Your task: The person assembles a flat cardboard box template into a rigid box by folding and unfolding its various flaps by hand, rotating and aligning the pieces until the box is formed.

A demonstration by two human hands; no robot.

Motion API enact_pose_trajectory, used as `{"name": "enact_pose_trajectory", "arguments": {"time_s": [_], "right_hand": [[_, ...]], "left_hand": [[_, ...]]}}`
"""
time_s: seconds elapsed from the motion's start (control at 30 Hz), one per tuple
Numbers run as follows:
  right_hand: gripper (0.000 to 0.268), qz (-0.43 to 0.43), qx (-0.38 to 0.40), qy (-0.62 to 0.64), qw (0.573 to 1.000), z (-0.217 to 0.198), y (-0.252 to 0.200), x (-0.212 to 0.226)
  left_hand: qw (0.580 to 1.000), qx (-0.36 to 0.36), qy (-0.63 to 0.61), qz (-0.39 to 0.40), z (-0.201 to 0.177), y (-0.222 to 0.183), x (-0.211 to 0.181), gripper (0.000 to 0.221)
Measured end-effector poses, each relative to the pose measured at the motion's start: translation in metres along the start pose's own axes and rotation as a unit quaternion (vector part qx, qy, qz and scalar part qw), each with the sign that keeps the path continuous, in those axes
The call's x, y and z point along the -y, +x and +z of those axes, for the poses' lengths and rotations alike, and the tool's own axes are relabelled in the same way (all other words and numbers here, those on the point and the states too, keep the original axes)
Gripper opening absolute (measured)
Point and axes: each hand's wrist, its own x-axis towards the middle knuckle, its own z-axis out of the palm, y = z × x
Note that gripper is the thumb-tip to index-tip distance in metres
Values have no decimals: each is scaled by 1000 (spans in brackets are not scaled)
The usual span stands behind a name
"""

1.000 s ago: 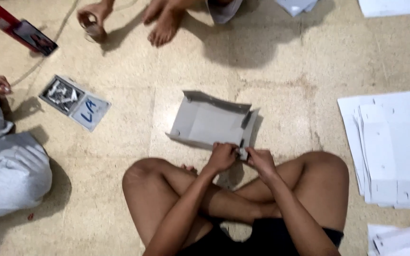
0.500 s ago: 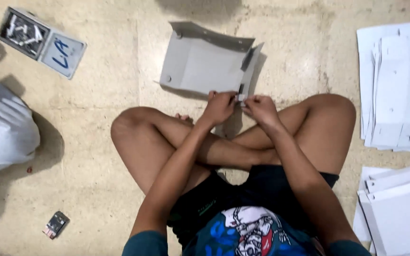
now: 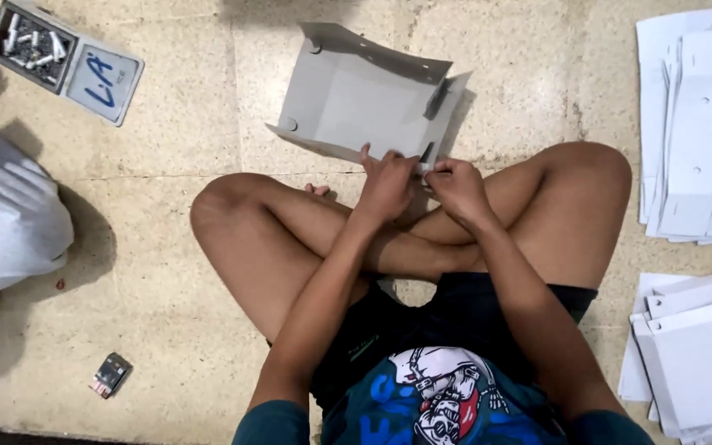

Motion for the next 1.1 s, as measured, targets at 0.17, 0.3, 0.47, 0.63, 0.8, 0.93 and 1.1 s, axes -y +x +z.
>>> {"name": "enact_pose_trajectory", "arguments": {"time_s": [0.17,0.3,0.47,0.63,0.8,0.93,1.1], "right_hand": [[36,7,-22,39,999,6,23,-22],[29,31,-18,60,998,2,23,-24],[24,51,-12,168,984,5,18,0],[23,67,-7,239,969,6,19,-2],[24,72,-14,214,974,6,19,7],[21,93,-7,260,961,6,24,-3],[18,95,-11,241,966,5,23,-9]], "left_hand": [[999,-8,-40,19,2,5,9,33],[992,-17,-125,-8,-4,4,3,38],[985,-33,-166,-19,-19,0,-2,32],[983,-47,-174,-34,-11,1,1,29],[981,-69,-177,-35,-13,0,-2,26],[980,-82,-177,-49,-13,3,-2,24],[987,-61,-137,-64,-6,5,-3,22]]}}
